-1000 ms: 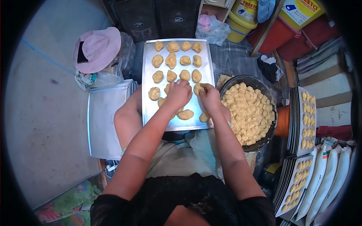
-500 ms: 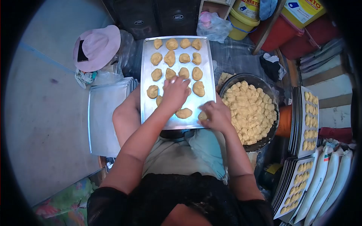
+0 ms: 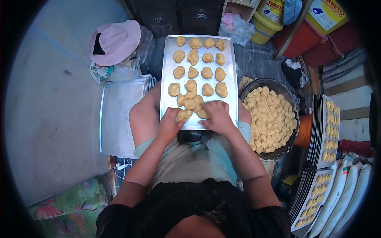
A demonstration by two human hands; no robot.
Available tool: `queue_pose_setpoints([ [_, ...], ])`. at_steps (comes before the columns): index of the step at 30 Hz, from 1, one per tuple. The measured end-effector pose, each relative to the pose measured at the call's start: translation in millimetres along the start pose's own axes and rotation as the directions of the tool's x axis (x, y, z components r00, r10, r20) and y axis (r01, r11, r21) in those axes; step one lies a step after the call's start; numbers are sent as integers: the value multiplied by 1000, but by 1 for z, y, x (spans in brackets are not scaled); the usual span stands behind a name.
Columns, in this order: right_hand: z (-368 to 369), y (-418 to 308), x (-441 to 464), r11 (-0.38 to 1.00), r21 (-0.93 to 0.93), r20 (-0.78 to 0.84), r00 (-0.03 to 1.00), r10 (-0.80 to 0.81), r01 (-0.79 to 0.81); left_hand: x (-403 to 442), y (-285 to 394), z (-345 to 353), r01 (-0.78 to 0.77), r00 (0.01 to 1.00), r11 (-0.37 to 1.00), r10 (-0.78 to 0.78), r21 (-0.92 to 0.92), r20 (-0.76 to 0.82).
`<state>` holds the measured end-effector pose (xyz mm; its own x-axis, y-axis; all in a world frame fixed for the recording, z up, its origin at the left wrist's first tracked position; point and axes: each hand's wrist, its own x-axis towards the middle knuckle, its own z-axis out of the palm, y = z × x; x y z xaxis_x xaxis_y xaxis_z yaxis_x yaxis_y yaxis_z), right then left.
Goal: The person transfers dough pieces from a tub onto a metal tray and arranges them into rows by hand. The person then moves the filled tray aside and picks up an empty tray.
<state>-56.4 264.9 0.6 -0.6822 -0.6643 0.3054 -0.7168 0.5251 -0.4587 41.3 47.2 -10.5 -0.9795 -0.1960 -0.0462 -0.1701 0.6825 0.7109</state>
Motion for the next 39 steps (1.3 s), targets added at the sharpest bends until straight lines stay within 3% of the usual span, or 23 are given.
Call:
queue_pose_setpoints([
  [2, 8, 4, -7, 993, -92, 121, 990, 79, -68, -1, -15, 0, 95, 995, 992, -92, -82, 35],
  [3, 5, 4, -5, 986, -29, 74, 983, 166, -164, 1, -26, 1, 139, 990, 983, -134, -123, 52],
  [4, 0, 4, -3, 967, 37, 35, 967, 252, -253, 5, -38, 5, -4, 995, 992, -9, -128, -103],
  [6, -4, 3, 1, 921, 108, -36, 925, 379, -374, 8, -61, 15, -272, 894, 959, 224, -73, -388],
  [7, -4, 3, 7, 907, 110, -78, 906, 416, -407, 9, -59, 14, -24, 977, 905, -69, -425, -202],
  [8, -3, 3, 13, 891, 115, -122, 883, 452, -440, 11, -57, 12, 6, 977, 916, -90, -402, -192],
  [10, 5, 6, 19, 904, -23, -75, 902, 425, -428, 23, -29, -6, 52, 975, 935, -123, -351, -184],
  [12, 14, 10, 19, 912, -130, -44, 921, 386, -388, 36, -20, -6, -32, 980, 984, -4, -178, -201],
  [14, 6, 17, 11, 928, -65, -130, 925, 357, -367, 45, -14, -1, -121, 968, 993, 116, -9, -223],
  [15, 1, 19, 5, 934, -36, -169, 923, 346, -356, 49, -14, 4, -133, 966, 990, 117, -53, -231],
  [18, 5, 22, -7, 901, -96, 14, 904, 427, -424, 51, -16, 5, -175, 972, 983, 164, -50, -168],
  [19, 4, 17, -8, 902, -155, -50, 915, 401, -403, 50, -15, 4, -122, 985, 992, 117, -38, -131],
  [21, 2, 9, -2, 960, -24, -56, 960, 276, -277, 45, -17, 0, -15, 998, 1000, 15, -10, -59],
  [22, 2, 1, 2, 977, 45, -63, 975, 213, -210, 43, -20, 0, 46, 997, 994, -52, -100, -57],
  [24, 9, -15, 14, 995, -64, -21, 997, 79, -80, 37, -29, 1, 165, 983, 948, -182, -272, -38],
  [27, 31, -25, 29, 985, -167, 16, 999, 46, -43, 30, -49, 12, 45, 938, 829, -227, -558, -261],
  [31, 44, -21, 34, 1000, 14, 14, 1000, -23, 22, 19, -36, -7, -107, 968, 969, 51, -223, -246],
  [34, 44, -21, 31, 992, 124, 9, 999, -34, 33, 21, 0, -11, 8, 999, 1000, -9, -6, -36],
  [35, 42, -22, 30, 989, 144, 24, 999, -29, 25, 23, 4, -10, 38, 999, 998, -37, -56, 4],
  [39, 36, -27, 20, 955, 266, 5, 990, 138, -134, 29, -30, 11, -156, 969, 982, 131, -106, -211],
])
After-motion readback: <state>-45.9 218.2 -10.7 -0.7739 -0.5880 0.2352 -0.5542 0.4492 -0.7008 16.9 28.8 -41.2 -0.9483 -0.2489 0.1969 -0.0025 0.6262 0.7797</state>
